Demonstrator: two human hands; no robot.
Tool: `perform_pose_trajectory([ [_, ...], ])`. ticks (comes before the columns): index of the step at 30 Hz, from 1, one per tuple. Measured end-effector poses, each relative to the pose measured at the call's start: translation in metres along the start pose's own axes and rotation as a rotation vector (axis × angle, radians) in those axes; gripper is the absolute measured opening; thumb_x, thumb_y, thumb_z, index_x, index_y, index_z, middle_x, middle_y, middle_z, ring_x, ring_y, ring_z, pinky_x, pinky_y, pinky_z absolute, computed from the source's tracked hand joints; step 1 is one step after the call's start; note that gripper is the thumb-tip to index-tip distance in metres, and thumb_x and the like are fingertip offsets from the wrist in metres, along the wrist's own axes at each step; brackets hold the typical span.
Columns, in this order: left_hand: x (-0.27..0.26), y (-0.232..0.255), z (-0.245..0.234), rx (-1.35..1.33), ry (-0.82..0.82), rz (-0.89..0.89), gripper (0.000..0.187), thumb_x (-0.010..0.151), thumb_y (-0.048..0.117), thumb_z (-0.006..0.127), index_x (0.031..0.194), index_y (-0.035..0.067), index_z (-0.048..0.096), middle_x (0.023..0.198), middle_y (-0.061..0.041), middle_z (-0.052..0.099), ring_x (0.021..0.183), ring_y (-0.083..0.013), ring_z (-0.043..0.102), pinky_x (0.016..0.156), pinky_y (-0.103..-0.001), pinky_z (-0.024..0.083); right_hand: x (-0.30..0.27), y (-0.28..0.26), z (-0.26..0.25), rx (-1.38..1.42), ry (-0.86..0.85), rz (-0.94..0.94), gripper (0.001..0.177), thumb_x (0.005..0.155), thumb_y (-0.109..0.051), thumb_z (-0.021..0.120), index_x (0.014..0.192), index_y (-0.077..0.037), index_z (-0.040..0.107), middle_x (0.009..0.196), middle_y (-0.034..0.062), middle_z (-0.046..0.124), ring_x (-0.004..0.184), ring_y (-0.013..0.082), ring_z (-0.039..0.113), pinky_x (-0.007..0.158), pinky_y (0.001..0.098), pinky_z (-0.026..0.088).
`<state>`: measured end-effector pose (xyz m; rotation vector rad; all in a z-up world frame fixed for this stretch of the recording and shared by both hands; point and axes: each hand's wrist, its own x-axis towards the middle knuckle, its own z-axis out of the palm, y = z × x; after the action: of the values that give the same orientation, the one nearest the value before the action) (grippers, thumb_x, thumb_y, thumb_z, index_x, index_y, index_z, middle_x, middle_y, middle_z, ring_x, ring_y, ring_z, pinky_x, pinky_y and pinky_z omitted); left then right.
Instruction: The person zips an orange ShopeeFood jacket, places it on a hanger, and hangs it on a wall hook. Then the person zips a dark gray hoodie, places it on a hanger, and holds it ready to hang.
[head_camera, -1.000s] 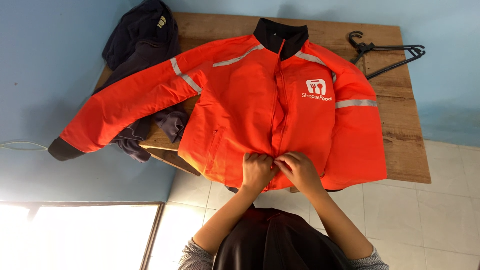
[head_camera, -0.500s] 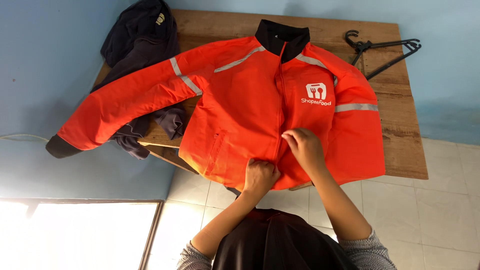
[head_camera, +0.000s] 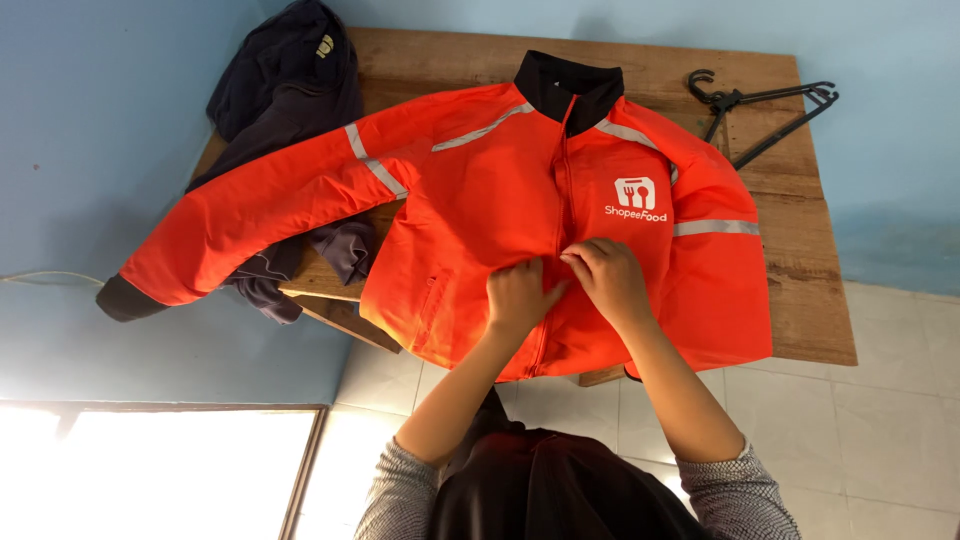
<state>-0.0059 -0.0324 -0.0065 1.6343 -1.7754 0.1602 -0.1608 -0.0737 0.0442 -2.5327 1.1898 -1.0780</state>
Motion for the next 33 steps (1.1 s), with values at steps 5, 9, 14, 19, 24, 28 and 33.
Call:
perform_pose_trajectory([
  [5,-0.009,-0.018,0.052,0.073,-0.285,-0.091,0.031,0.087,0.038,0.073,0.070,0.012,0.068,0.063,-0.011,0.067,0.055,-0.0290,0.066,0.051,-0.042,0.052,0.008,0.016,0.013,-0.046,-0.039,0.013,0.014,0.092,-0.020,0.075,0.092,-0.006,0.072,0.086,0.0083,0.071,0.084,0.0282,0.067,0.075,0.0418,0.053],
  [9,-0.009,-0.024,0.049,-0.028,-0.384,-0.133,0.032,0.089,0.036,0.070,0.070,0.010,0.070,0.065,-0.014,0.068,0.060,-0.0322,0.069,0.058,-0.044,0.055,0.023,0.035,0.026,-0.071,-0.055,0.008,0.016,0.092,-0.022,0.074,0.092,-0.006,0.072,0.089,0.0096,0.072,0.084,0.0288,0.067,0.077,0.0418,0.054],
  [14,0.002,-0.034,0.049,-0.033,-0.537,-0.105,0.035,0.092,0.039,0.065,0.075,0.009,0.072,0.073,-0.015,0.071,0.069,-0.0331,0.070,0.062,-0.046,0.056,0.054,0.049,0.031,-0.108,-0.020,0.043,0.016,0.094,-0.021,0.074,0.092,-0.005,0.072,0.089,0.0110,0.072,0.084,0.0299,0.067,0.075,0.0414,0.053],
  [19,0.015,-0.051,0.052,-0.103,-0.697,-0.018,0.037,0.091,0.041,0.062,0.077,0.008,0.074,0.080,-0.014,0.073,0.078,-0.0325,0.071,0.069,-0.049,0.056,0.086,0.058,0.031,-0.105,-0.027,0.051,0.017,0.091,-0.020,0.074,0.090,-0.004,0.072,0.088,0.0101,0.073,0.084,0.0299,0.067,0.074,0.0414,0.053],
  [24,0.063,-0.059,0.018,-0.283,-1.174,-0.021,0.048,0.096,0.044,0.057,0.074,0.006,0.078,0.069,-0.006,0.076,0.073,-0.0243,0.072,0.074,-0.043,0.056,0.117,0.075,0.036,-0.161,-0.211,0.062,0.016,0.089,-0.024,0.074,0.084,-0.009,0.074,0.084,0.0074,0.073,0.081,0.0291,0.068,0.074,0.0426,0.053],
  [28,0.123,-0.084,0.001,-0.510,-1.420,0.077,0.030,0.091,0.038,0.063,0.082,0.011,0.073,0.070,-0.002,0.074,0.067,-0.0256,0.072,0.067,-0.045,0.060,0.145,0.108,0.034,-0.059,-0.464,0.189,0.021,0.084,-0.034,0.075,0.086,-0.014,0.078,0.085,0.0067,0.075,0.083,0.0291,0.070,0.069,0.0439,0.052],
  [33,0.181,-0.129,0.072,-0.248,-0.632,0.089,0.021,0.095,0.030,0.061,0.091,0.012,0.071,0.088,-0.009,0.073,0.086,-0.0331,0.071,0.073,-0.047,0.053,0.169,0.157,0.065,-0.160,-0.231,0.163,0.024,0.095,-0.036,0.070,0.098,-0.013,0.077,0.094,0.0088,0.074,0.089,0.0318,0.070,0.075,0.0450,0.054],
])
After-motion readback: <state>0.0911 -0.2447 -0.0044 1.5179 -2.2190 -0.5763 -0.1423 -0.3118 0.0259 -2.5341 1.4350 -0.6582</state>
